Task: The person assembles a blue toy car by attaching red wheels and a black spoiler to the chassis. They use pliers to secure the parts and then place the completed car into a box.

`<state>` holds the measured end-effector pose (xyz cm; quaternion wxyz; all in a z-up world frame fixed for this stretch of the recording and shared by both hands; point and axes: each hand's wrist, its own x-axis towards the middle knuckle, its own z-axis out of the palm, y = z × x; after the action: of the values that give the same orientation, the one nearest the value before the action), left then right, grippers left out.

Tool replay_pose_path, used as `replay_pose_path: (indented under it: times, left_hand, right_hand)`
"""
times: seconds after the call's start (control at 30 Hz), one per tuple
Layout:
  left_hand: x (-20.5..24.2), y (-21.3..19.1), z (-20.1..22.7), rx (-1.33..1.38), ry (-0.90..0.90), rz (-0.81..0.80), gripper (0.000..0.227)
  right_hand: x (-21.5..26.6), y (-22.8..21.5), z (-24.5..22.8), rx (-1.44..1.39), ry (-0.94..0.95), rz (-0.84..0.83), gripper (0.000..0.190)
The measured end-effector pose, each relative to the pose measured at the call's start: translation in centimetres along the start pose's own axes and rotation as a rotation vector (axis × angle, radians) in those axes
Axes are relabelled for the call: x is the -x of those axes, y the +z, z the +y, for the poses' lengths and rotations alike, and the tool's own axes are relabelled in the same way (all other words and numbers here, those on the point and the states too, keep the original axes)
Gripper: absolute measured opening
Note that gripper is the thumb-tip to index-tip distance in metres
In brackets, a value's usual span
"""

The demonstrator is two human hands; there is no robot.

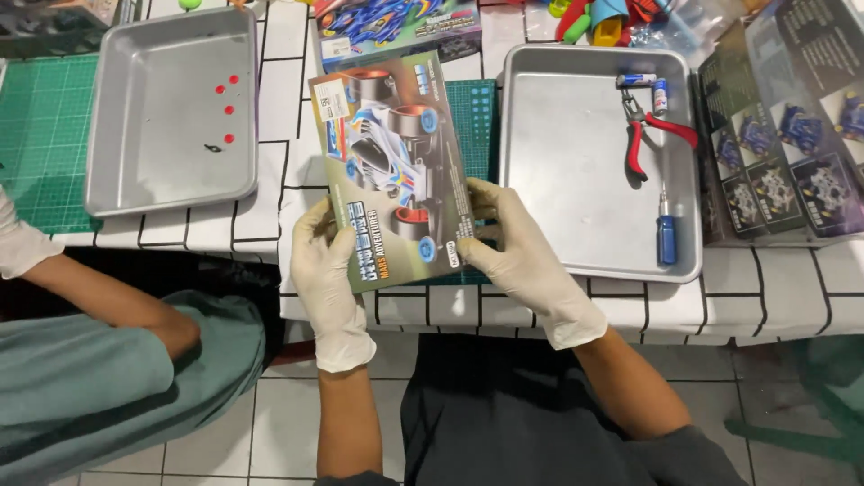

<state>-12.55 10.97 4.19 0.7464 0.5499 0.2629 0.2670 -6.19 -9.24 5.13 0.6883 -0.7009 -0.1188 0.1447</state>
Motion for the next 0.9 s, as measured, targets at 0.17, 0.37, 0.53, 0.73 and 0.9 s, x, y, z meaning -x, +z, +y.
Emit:
replay_pose_path:
  times: [0.17,0.37,0.53,0.73,0.9]
  left_hand:
    - [-1.3,-2.8,-1.0,0.050,-0.053,0.039,0.049]
    - [-2.0,-4.3,-2.0,0.076,-0.017,-0.154,0.055]
    - [-1.6,-5.5,-0.6,-0.242,0.377,-0.451,0.088]
    - [-1.2,-5.5,0.7,-0.474,0.472,-0.462,0.088]
    - [-2.1,-4.8,0.4,-0.460,0.577,-0.362,0.078]
  right_hand:
    - [0.4,2.4,-0.9,0.135,-0.029,-0.018,0.081]
    - [0.4,2.0,-1.6,0.195,-0.082,-0.075,0.079]
    - [0.6,1.9,-3.0,0.377,-0.174,-0.229,0.087]
    - [1.1,2.2,-2.8,0.342,-0.231,-0.275,0.074]
    - [0.8,2.1,-0.8,0.216,-0.153,-0.161,0.087]
